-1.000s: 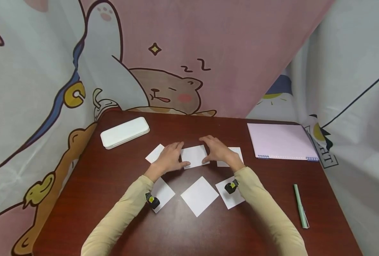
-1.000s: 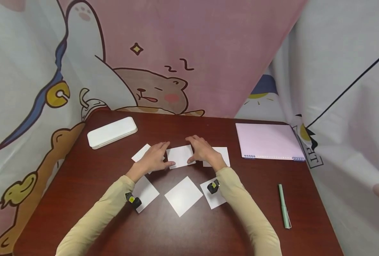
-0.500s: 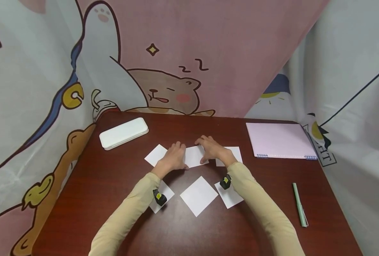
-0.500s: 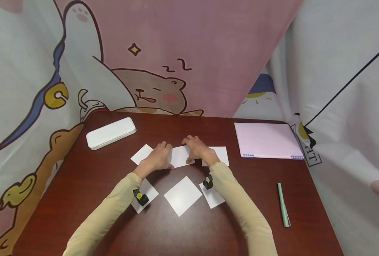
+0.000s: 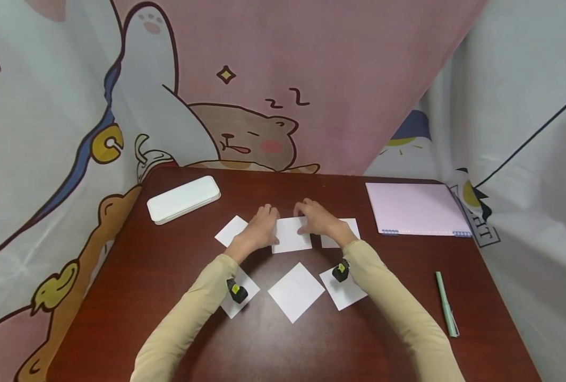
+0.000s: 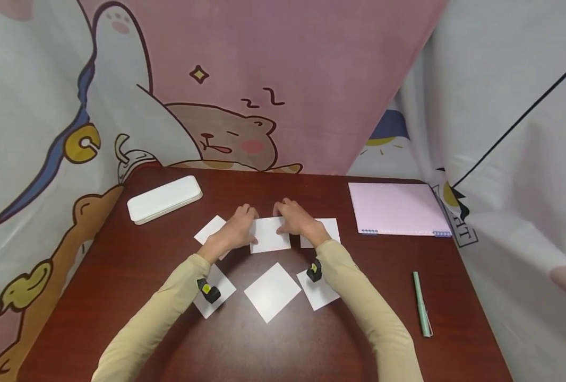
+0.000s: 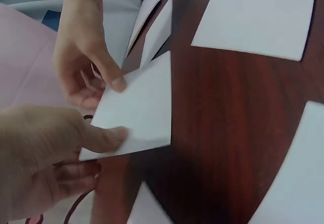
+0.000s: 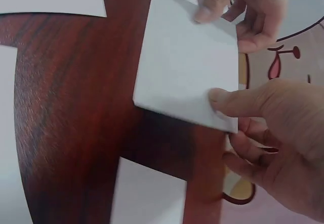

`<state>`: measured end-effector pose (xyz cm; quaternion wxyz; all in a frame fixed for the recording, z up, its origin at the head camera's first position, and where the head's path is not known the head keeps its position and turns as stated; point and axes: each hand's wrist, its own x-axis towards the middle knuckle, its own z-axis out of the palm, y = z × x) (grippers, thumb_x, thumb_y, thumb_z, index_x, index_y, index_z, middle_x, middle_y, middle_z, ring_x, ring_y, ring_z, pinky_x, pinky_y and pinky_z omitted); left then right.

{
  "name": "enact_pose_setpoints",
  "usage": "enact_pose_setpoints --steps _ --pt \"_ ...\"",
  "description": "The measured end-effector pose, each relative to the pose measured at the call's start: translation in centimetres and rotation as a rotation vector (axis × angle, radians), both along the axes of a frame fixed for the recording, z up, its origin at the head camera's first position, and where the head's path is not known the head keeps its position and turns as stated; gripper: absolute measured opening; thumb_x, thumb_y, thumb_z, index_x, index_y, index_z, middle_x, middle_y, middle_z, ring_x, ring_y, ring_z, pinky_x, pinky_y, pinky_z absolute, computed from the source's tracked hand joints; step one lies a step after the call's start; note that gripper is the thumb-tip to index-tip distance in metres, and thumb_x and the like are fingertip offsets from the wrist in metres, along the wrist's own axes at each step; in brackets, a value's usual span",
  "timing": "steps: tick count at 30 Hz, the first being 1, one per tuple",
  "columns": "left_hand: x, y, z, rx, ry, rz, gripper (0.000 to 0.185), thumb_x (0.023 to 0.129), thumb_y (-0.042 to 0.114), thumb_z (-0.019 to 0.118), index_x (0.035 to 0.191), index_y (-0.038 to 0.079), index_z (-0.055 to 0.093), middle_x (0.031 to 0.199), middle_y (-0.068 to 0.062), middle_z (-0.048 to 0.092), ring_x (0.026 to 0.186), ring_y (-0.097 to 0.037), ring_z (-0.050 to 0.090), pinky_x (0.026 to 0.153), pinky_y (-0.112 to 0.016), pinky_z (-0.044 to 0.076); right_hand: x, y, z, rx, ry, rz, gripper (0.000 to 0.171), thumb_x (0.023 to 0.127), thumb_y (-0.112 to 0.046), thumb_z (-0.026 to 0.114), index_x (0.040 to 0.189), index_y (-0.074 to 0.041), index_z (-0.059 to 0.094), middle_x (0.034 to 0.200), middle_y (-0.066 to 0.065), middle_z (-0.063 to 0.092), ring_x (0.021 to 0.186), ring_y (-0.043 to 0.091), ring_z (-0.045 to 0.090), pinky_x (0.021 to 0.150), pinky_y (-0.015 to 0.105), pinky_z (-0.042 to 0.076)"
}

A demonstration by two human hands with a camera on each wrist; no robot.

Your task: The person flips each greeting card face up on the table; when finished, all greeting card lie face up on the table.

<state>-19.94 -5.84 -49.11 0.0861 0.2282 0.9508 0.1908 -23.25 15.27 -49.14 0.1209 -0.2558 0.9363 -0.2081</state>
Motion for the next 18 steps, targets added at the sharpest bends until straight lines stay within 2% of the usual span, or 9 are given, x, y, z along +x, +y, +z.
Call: enact_pose_setpoints --steps 3,6,9,11,14,18 --pt "-0.3 -0.7 0.7 0.109 0.033 -0.012 0.037 0.088 0.008 0.077 0.119 0.002 0.058 0.118 -0.014 0.062 0.108 -0.027 0.060 0.090 -0.038 0.055 0.2 0.6 0.9 -0.069 0.078 0.019 0.025 0.086 -0.007 0.079 0.107 -0.008 0.066 0.103 0.009 0.065 0.095 0.024 0.061 0.086 0.040 0.055" --pt "-0.5 -1.7 1.9 0.215 0.062 -0.024 0.017 0.094 0.004 0.070 0.111 0.004 0.066 0.110 -0.011 0.070 0.097 -0.022 0.068 0.083 -0.035 0.058 0.6 1.1 2.0 -0.146 0.154 0.055 0.014 0.089 -0.003 0.073 0.101 -0.006 0.068 0.094 0.007 0.067 0.085 0.021 0.063 0.076 0.036 0.056" --pt "-0.6 -2.5 2.9 0.282 0.087 -0.043 0.009 0.095 0.003 0.068 0.101 0.007 0.072 0.099 -0.007 0.074 0.087 -0.018 0.068 0.076 -0.033 0.058 1.2 1.3 2.9 -0.197 0.238 0.092 0.007 0.090 -0.001 0.071 0.095 -0.006 0.068 0.088 0.006 0.066 0.079 0.018 0.063 0.070 0.034 0.055" --pt "-0.6 -2.9 3.2 0.292 0.105 -0.066 0.008 0.094 0.003 0.070 0.097 0.009 0.074 0.095 -0.004 0.074 0.085 -0.016 0.067 0.075 -0.032 0.057 1.6 1.4 3.1 -0.206 0.281 0.108 0.005 0.091 -0.002 0.071 0.092 -0.007 0.068 0.087 0.005 0.065 0.077 0.017 0.062 0.069 0.033 0.054" --pt "-0.7 -3.2 2.9 0.275 0.117 -0.103 0.008 0.093 0.004 0.071 0.095 0.010 0.075 0.095 -0.002 0.075 0.086 -0.015 0.068 0.077 -0.031 0.058 2.4 1.5 3.0 -0.183 0.310 0.119 0.007 0.090 -0.003 0.073 0.091 -0.008 0.069 0.089 0.004 0.067 0.080 0.017 0.063 0.073 0.034 0.055" --pt "-0.7 -3.0 1.6 0.246 0.127 -0.134 0.005 0.090 0.004 0.074 0.092 0.009 0.075 0.093 -0.001 0.076 0.087 -0.014 0.070 0.079 -0.030 0.058 3.2 1.6 2.4 -0.144 0.292 0.112 0.008 0.090 -0.004 0.074 0.090 -0.011 0.070 0.089 0.001 0.072 0.081 0.016 0.065 0.076 0.035 0.057"
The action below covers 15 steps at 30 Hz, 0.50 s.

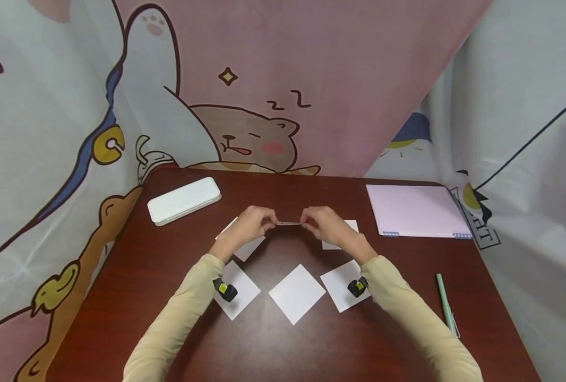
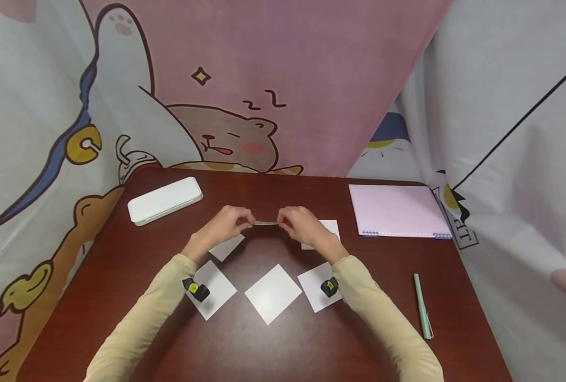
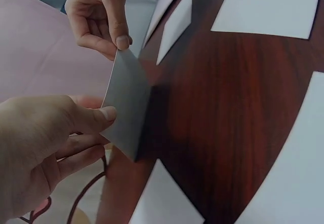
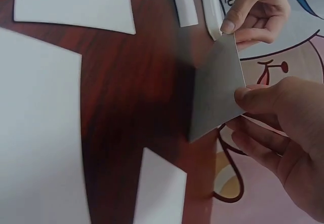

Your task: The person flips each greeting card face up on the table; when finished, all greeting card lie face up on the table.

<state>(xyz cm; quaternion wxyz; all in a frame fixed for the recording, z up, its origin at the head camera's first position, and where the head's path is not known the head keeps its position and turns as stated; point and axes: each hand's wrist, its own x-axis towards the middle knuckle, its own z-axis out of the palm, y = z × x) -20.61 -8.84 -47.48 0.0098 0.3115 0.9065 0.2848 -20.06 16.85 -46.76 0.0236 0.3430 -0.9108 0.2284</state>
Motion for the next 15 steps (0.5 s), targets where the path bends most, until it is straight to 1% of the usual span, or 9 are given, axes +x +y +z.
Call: enact_pose_setpoints --steps 4,8,11,15 --pt "-0.1 0.5 -1.2 -0.029 -0.031 0.011 0.006 0.089 0.005 0.077 0.091 0.010 0.074 0.091 -0.002 0.076 0.082 -0.012 0.066 0.076 -0.030 0.055 0.1 0.1 -1.2 0.020 -0.011 -0.033 0.007 0.089 -0.005 0.075 0.089 -0.012 0.072 0.087 0.001 0.074 0.077 0.015 0.065 0.073 0.036 0.056" --pt "-0.5 0.8 -2.3 -0.069 -0.074 0.030 0.007 0.088 0.006 0.077 0.092 0.012 0.075 0.086 0.000 0.074 0.078 -0.011 0.062 0.074 -0.029 0.053 -0.2 0.2 -2.6 0.044 0.001 -0.043 0.007 0.088 -0.005 0.076 0.089 -0.011 0.074 0.087 0.001 0.076 0.080 0.017 0.069 0.076 0.039 0.057" --pt "-0.8 1.0 -2.9 -0.092 -0.084 0.035 0.007 0.088 0.006 0.077 0.091 0.012 0.076 0.083 0.001 0.072 0.078 -0.014 0.063 0.074 -0.030 0.052 -0.5 0.2 -3.6 0.058 0.012 -0.042 0.005 0.088 -0.007 0.077 0.087 -0.012 0.074 0.084 0.000 0.076 0.082 0.019 0.072 0.078 0.040 0.058" --pt "-1.1 1.2 -3.7 -0.102 -0.072 0.044 0.007 0.088 0.006 0.077 0.091 0.013 0.076 0.083 0.001 0.072 0.080 -0.018 0.066 0.076 -0.032 0.052 -0.8 0.3 -4.5 0.058 0.025 -0.056 0.005 0.087 -0.009 0.079 0.086 -0.012 0.075 0.083 -0.001 0.076 0.082 0.020 0.073 0.080 0.041 0.058"
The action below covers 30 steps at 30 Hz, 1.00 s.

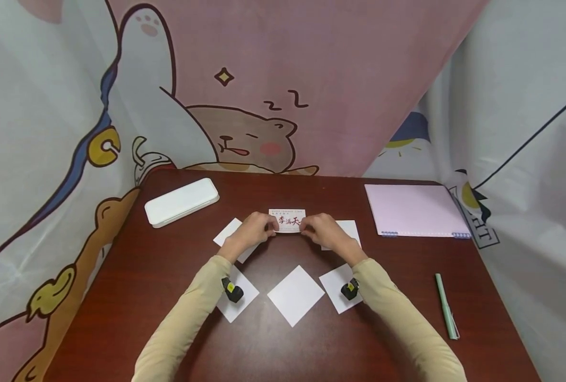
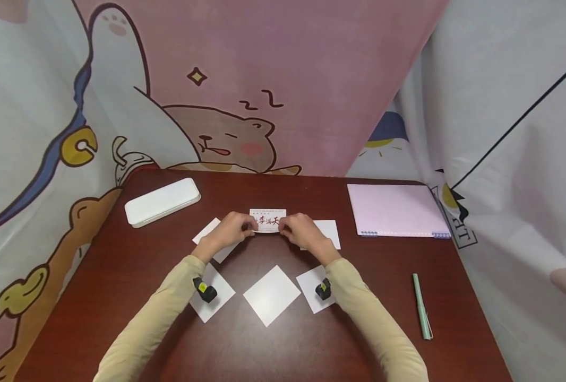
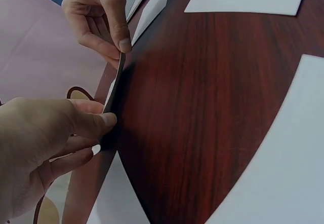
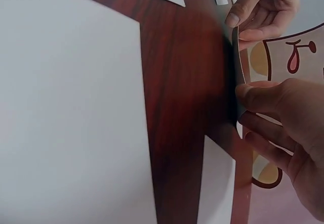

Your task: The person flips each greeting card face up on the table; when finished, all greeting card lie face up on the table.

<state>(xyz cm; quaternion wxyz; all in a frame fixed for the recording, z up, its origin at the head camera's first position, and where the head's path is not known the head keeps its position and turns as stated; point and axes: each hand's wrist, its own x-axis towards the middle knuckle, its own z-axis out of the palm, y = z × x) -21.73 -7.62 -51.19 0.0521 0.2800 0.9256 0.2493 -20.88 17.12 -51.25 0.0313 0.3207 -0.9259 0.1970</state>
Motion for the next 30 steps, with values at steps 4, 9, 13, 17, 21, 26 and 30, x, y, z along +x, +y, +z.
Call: enact_pose_setpoints --steps 4,9,13,17,21,26,30 --pt "0.0 0.2 -0.7 0.004 0.010 0.015 0.010 0.088 0.005 0.076 0.092 0.013 0.075 0.086 0.001 0.072 0.082 -0.020 0.065 0.077 -0.033 0.052 0.0 0.3 -0.6 0.004 0.004 -0.014 0.005 0.086 -0.010 0.080 0.087 -0.014 0.077 0.084 -0.002 0.077 0.082 0.019 0.074 0.080 0.041 0.058" --pt "0.4 0.4 -1.3 0.043 0.034 0.018 0.014 0.086 0.001 0.075 0.094 0.012 0.075 0.092 -0.002 0.074 0.084 -0.021 0.067 0.079 -0.035 0.054 0.3 0.5 -1.0 0.012 -0.007 -0.040 0.005 0.085 -0.011 0.081 0.089 -0.015 0.079 0.085 -0.003 0.078 0.083 0.018 0.074 0.081 0.041 0.058" --pt "0.5 0.6 -1.5 0.047 0.057 0.001 0.017 0.086 0.000 0.074 0.097 0.012 0.075 0.097 -0.002 0.075 0.088 -0.020 0.068 0.081 -0.036 0.055 0.6 0.7 -1.0 0.027 -0.011 -0.052 0.008 0.088 -0.013 0.078 0.095 -0.014 0.079 0.091 -0.001 0.078 0.086 0.019 0.073 0.082 0.040 0.058" --pt "0.7 1.9 -0.6 0.050 0.051 -0.031 0.019 0.086 0.002 0.076 0.102 0.011 0.075 0.103 -0.005 0.075 0.097 -0.022 0.069 0.088 -0.040 0.056 0.8 1.6 -0.2 0.015 -0.052 -0.080 0.020 0.089 -0.013 0.078 0.109 -0.010 0.077 0.106 0.006 0.077 0.103 0.025 0.071 0.091 0.042 0.057" --pt "1.1 4.6 0.4 0.041 0.014 -0.071 0.028 0.090 0.013 0.077 0.116 0.008 0.071 0.116 -0.007 0.072 0.111 -0.024 0.067 0.097 -0.043 0.054 0.8 3.4 1.3 0.007 -0.131 -0.103 0.037 0.086 -0.012 0.081 0.121 -0.007 0.071 0.120 0.010 0.071 0.117 0.032 0.064 0.100 0.048 0.053" --pt "1.4 9.2 1.3 -0.122 0.000 -0.113 0.061 0.092 0.037 0.074 0.140 0.005 0.055 0.138 -0.010 0.060 0.129 -0.026 0.058 0.107 -0.041 0.049 0.6 6.5 2.5 0.078 -0.214 -0.171 0.060 0.075 -0.017 0.089 0.129 -0.005 0.065 0.128 0.017 0.062 0.123 0.039 0.057 0.103 0.055 0.048" --pt "1.1 12.2 1.8 -0.255 0.008 -0.120 0.081 0.088 0.047 0.076 0.147 0.001 0.046 0.142 -0.013 0.054 0.131 -0.028 0.054 0.108 -0.040 0.048 0.4 8.6 2.4 0.151 -0.280 -0.234 0.077 0.067 -0.022 0.095 0.134 -0.005 0.060 0.131 0.022 0.055 0.123 0.043 0.053 0.102 0.057 0.047"
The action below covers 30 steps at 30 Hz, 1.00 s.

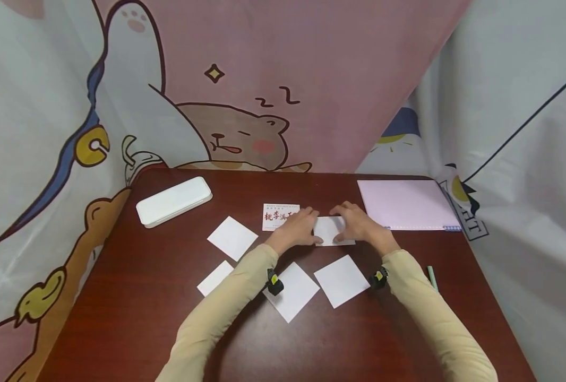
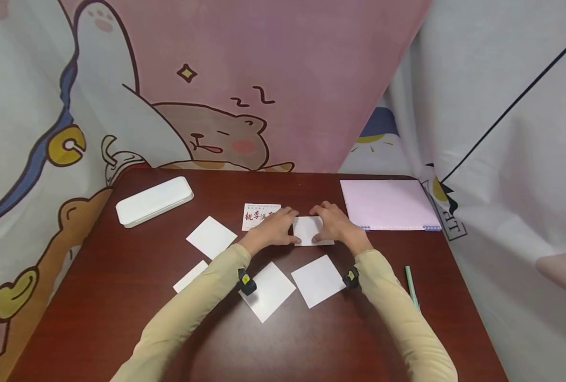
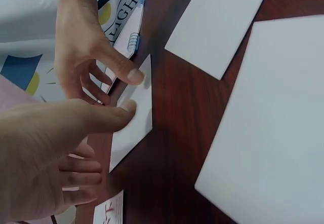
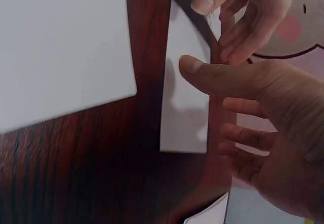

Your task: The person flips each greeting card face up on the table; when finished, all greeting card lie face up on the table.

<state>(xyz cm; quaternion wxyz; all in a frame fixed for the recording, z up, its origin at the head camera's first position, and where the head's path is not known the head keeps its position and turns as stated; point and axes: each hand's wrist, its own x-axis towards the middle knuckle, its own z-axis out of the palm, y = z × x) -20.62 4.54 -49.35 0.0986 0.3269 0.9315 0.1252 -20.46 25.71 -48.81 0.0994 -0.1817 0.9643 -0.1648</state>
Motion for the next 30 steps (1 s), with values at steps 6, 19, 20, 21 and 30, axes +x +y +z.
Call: enact_pose_setpoints --steps 6,19,20,21,30 --pt "-0.3 1.8 -0.1 -0.097 -0.016 0.019 0.084 0.077 0.047 0.087 0.140 0.003 0.053 0.132 -0.012 0.053 0.121 -0.025 0.054 0.100 -0.036 0.051 -0.2 1.4 -0.7 0.048 -0.070 -0.027 0.088 0.065 -0.025 0.096 0.139 -0.002 0.055 0.133 0.025 0.050 0.122 0.044 0.049 0.101 0.057 0.047" --pt "-1.1 2.3 -0.4 0.008 -0.028 0.058 0.080 0.069 0.036 0.094 0.131 0.006 0.053 0.127 -0.011 0.039 0.117 -0.024 0.039 0.098 -0.030 0.044 -0.4 1.2 -0.2 0.007 0.001 -0.024 0.075 0.067 -0.017 0.095 0.122 0.000 0.047 0.119 0.025 0.054 0.108 0.042 0.052 0.093 0.054 0.049" --pt "-1.1 2.2 -0.3 0.044 -0.012 0.053 0.071 0.074 0.033 0.091 0.128 0.007 0.055 0.128 -0.011 0.041 0.118 -0.024 0.040 0.098 -0.030 0.045 -0.3 1.3 0.0 -0.018 0.030 -0.023 0.068 0.072 -0.013 0.092 0.122 0.000 0.048 0.118 0.023 0.057 0.108 0.041 0.055 0.092 0.053 0.050" --pt "-1.1 2.0 -0.2 0.079 0.006 0.047 0.061 0.080 0.030 0.087 0.127 0.008 0.056 0.128 -0.010 0.043 0.118 -0.023 0.042 0.099 -0.030 0.045 -0.2 1.5 0.2 -0.042 0.066 -0.013 0.060 0.077 -0.010 0.088 0.122 0.000 0.050 0.117 0.023 0.059 0.107 0.041 0.058 0.090 0.052 0.051" --pt "-0.6 0.1 1.5 0.313 0.207 -0.047 0.019 0.101 0.013 0.060 0.115 0.013 0.073 0.109 0.001 0.070 0.102 -0.016 0.064 0.088 -0.028 0.054 1.5 2.5 2.4 -0.170 0.428 0.112 0.015 0.086 0.007 0.072 0.098 -0.002 0.069 0.089 0.012 0.067 0.081 0.028 0.068 0.070 0.045 0.057"
